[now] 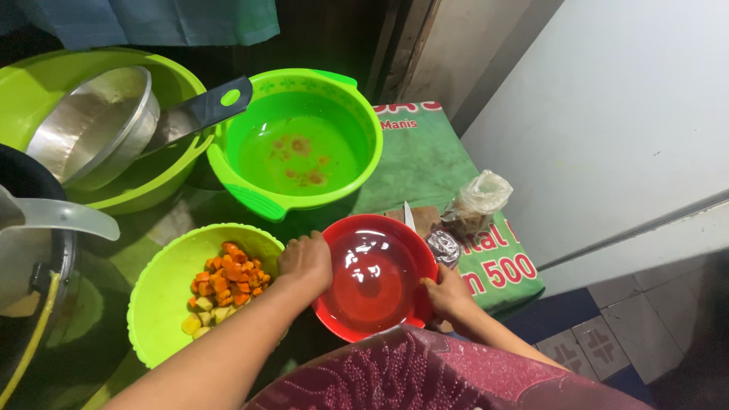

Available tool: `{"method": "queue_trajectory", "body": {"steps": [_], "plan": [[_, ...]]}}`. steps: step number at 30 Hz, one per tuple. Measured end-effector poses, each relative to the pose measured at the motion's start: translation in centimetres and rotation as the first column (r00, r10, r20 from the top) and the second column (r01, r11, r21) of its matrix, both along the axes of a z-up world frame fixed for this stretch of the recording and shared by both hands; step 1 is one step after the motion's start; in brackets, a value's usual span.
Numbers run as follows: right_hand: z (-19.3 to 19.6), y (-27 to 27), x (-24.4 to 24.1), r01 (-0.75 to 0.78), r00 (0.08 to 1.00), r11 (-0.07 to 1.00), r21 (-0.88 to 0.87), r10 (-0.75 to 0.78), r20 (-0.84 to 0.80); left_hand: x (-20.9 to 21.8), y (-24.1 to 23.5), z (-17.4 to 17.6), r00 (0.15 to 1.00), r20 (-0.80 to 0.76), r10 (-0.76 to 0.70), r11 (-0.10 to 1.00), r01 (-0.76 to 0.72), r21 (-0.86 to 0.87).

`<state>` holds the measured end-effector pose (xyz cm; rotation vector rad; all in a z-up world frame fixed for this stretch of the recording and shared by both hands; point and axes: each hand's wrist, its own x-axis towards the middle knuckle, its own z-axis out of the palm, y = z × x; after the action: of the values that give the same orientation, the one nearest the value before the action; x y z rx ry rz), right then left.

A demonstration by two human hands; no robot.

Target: The person washes chopped carrots and potatoes by hand in a red bowl filled with water, then transfers them to a green bowl. They rinse the vegetables again with water from a measuring cup and continue washing them in the green bowl.

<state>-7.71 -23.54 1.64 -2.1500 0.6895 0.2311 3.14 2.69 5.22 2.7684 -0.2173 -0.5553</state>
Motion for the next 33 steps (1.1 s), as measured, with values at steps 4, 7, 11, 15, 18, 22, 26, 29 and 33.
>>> {"method": "queue_trajectory", "body": {"steps": [4, 7, 11, 15, 18, 22, 26, 29, 33], "plan": [[3.7, 0.2, 1.0, 0.089, 0.985, 0.996, 0.022, -0.085, -0.152, -0.3, 0.7, 2.7, 0.997, -0.065, 0.035, 0.998, -0.039, -0.056], [7.0, 0.6, 1.9, 0.065, 0.991, 0.998, 0.007, -0.064, -0.115, -0.5, 1.3, 4.7, 0.995, -0.074, 0.068, 0.989, -0.076, -0.123], [10.8, 1.6, 3.2, 0.054, 0.994, 0.998, -0.016, -0.055, -0.093, -0.2, 2.7, 6.7, 0.995, 0.012, 0.103, 0.963, -0.097, -0.25], [13.7, 3.2, 4.2, 0.072, 0.995, 0.997, 0.041, -0.069, -0.068, 1.4, 4.4, 8.4, 0.982, 0.057, 0.182, 0.911, -0.146, -0.386], [15.0, 4.7, 4.9, 0.047, 0.999, 0.997, 0.069, -0.045, -0.022, 2.8, 5.8, 9.2, 0.965, 0.091, 0.246, 0.888, -0.187, -0.421], [15.9, 6.5, 6.0, -0.017, 1.0, 0.995, 0.094, 0.016, 0.014, 4.0, 7.7, 9.5, 0.94, 0.144, 0.31, 0.858, -0.212, -0.468], [16.7, 7.8, 7.8, -0.08, 0.995, 0.983, 0.164, 0.069, 0.069, 5.3, 8.7, 9.3, 0.895, 0.192, 0.403, 0.837, -0.276, -0.473], [17.3, 8.4, 9.1, -0.135, 0.991, 0.965, 0.225, 0.127, 0.049, 6.0, 9.2, 9.6, 0.87, 0.18, 0.46, 0.826, -0.344, -0.445], [18.1, 8.5, 10.9, -0.241, 0.97, 0.953, 0.185, 0.234, 0.058, 6.5, 10.0, 10.0, 0.846, 0.134, 0.516, 0.8, -0.421, -0.427]]}}
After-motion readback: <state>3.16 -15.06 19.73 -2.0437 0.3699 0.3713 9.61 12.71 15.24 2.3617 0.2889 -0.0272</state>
